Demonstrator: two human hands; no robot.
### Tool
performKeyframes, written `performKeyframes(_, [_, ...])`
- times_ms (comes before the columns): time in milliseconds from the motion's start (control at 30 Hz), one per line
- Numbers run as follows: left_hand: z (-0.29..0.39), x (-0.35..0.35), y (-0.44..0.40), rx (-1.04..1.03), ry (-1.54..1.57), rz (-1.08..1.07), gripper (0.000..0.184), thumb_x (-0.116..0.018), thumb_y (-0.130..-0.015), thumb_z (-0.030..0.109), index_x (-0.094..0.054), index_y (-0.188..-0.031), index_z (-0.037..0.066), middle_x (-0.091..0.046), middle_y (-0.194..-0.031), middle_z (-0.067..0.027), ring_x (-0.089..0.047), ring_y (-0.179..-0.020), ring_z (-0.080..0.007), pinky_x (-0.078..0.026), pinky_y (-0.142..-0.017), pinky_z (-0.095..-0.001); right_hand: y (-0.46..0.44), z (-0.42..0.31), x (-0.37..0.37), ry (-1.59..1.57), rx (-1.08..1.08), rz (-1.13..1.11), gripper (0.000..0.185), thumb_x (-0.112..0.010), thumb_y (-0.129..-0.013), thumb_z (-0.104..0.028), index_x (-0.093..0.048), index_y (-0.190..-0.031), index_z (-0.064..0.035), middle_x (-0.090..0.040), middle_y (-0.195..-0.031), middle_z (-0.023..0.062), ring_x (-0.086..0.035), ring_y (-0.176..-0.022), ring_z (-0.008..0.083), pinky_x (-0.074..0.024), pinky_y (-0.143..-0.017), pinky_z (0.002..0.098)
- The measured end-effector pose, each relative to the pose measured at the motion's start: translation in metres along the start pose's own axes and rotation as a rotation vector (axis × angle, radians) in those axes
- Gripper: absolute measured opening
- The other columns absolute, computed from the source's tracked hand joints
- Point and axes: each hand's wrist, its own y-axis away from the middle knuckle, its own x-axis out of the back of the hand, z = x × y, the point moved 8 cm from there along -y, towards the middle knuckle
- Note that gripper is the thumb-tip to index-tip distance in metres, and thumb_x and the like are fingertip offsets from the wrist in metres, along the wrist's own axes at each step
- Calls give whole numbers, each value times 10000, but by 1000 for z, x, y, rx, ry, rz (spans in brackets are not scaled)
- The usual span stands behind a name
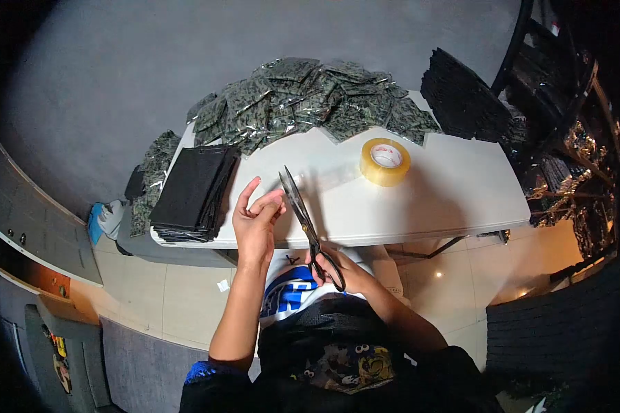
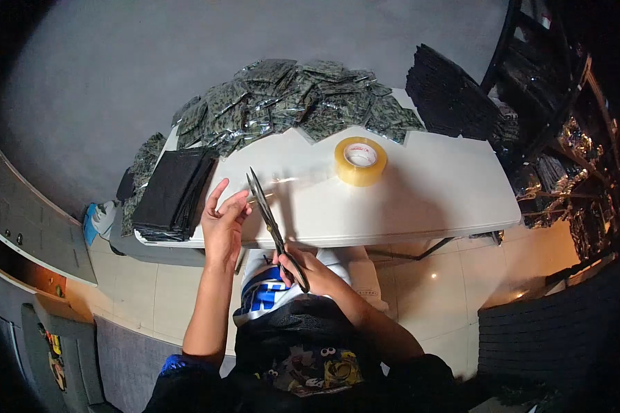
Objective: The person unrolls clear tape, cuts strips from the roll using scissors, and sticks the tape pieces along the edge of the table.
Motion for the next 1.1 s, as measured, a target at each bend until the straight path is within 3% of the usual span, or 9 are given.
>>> performKeyframes(733, [-2, -2, 2, 22, -3, 29, 592, -623, -966, -94, -447, -1525, -13, -734, -1177, -228, -719, -946, -198, -606, -843, -333, 2, 1, 0, 84, 12, 56, 401, -436, -1150, -447, -557, -1164, -65, -559, -722, 5, -584, -660, 119, -481, -648, 296])
performKeyframes(833, [-1, -2, 3, 23, 37, 34, 605, -693, -958, -87, -444, -1507, -28, -757, -1124, -229, -727, -937, -194, -602, -833, -327, 1, 5, -1, 10, 8, 28, 390, -432, -1152, -447, -559, -1164, -79, -566, -735, 4, -584, -669, 116, -473, -645, 290])
performKeyframes(1100, [-1, -2, 6, 13, 6, 24, 609, -646, -965, -73, -438, -1532, -1, -735, -1182, -218, -718, -948, -196, -595, -868, -345, 2, 9, -3, -121, -4, -30, 376, -415, -1154, -457, -556, -1174, -109, -576, -759, -3, -583, -680, 107, -452, -632, 269])
